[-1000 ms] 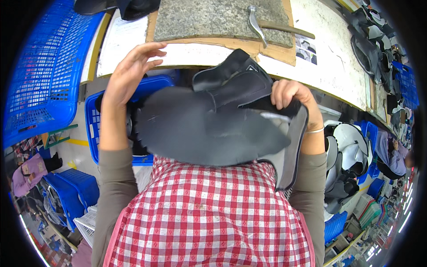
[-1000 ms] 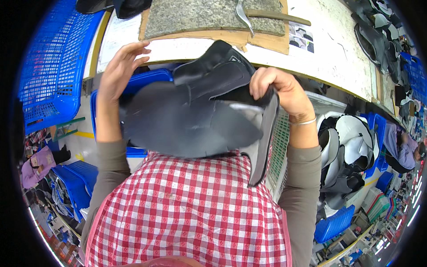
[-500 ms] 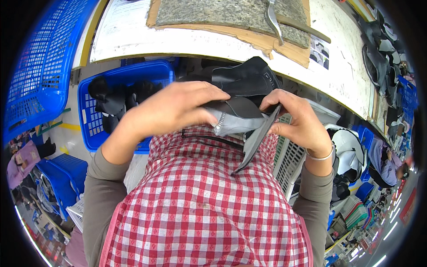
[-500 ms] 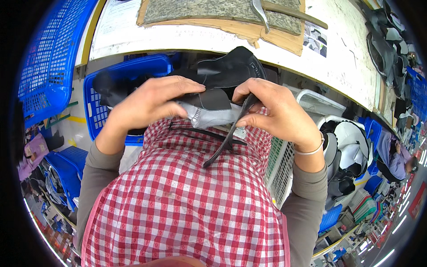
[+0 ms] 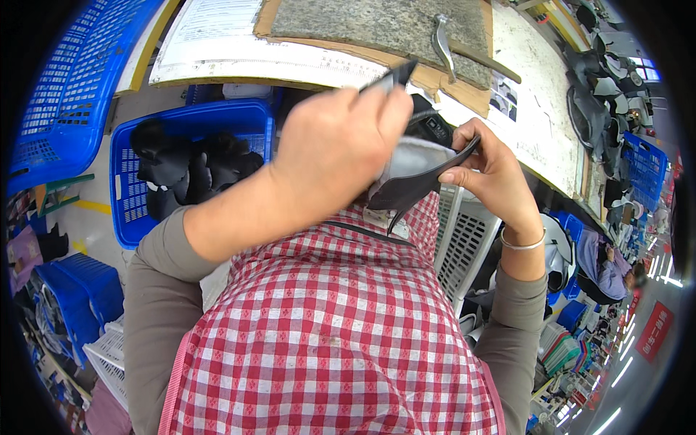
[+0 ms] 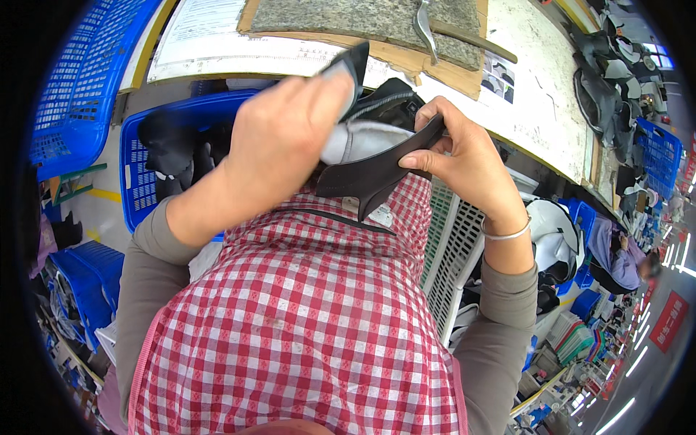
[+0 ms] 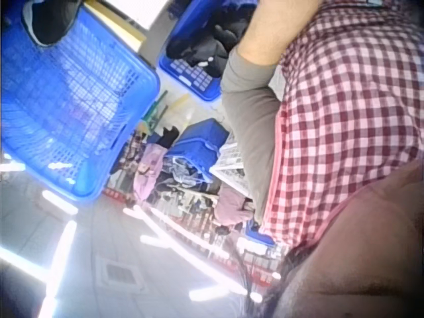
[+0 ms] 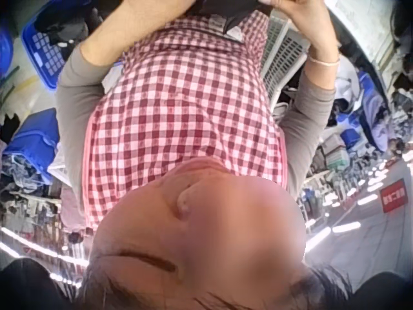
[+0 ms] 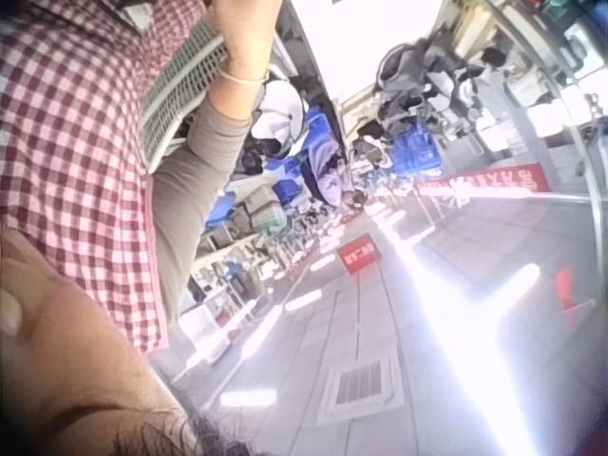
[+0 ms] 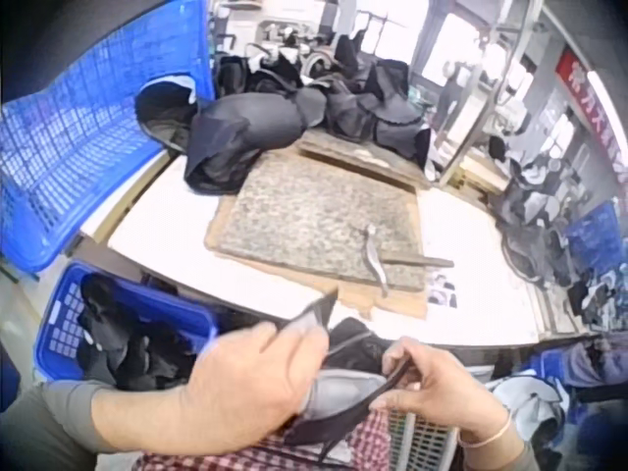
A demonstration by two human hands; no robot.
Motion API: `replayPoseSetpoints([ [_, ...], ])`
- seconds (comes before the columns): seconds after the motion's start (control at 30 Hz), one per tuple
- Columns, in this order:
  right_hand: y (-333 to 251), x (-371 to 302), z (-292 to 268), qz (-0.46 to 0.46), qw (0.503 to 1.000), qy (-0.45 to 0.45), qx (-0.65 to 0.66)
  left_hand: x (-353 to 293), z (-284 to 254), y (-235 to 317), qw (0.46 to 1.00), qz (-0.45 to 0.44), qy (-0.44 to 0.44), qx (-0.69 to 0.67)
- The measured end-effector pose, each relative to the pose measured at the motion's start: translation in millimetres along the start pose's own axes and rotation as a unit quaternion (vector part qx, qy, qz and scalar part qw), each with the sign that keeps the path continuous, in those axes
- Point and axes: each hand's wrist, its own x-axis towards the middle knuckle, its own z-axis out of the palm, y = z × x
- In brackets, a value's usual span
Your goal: The person assembles shoe components by hand, repeatedly picking up black and white shoe parts, aligning edges, and pressing them together. The person turns the parts over and places them on the workbench or into a nearby basket after each assembly.
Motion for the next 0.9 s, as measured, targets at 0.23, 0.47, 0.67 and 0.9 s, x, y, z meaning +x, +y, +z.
replayPoseSetpoints([
  [0.23, 7, 0, -2, 0.003, 0.999, -0.032, 0.014, -11, -1, 26, 0.968, -0.077, -0.110, -0.210],
  [0.47, 9, 5, -15, 0.007, 0.996, -0.076, -0.033, -40, 38, 5, 0.970, -0.130, 0.001, -0.203],
  [0.67, -34, 22, -32, 0.044, 0.817, -0.169, -0.550, -43, 67, 11, 0.947, -0.063, 0.026, -0.313],
  [0.9, -29, 14, 14, -0.176, 0.751, -0.010, -0.637, -23, 62, 16, 0.898, -0.117, 0.018, -0.424],
])
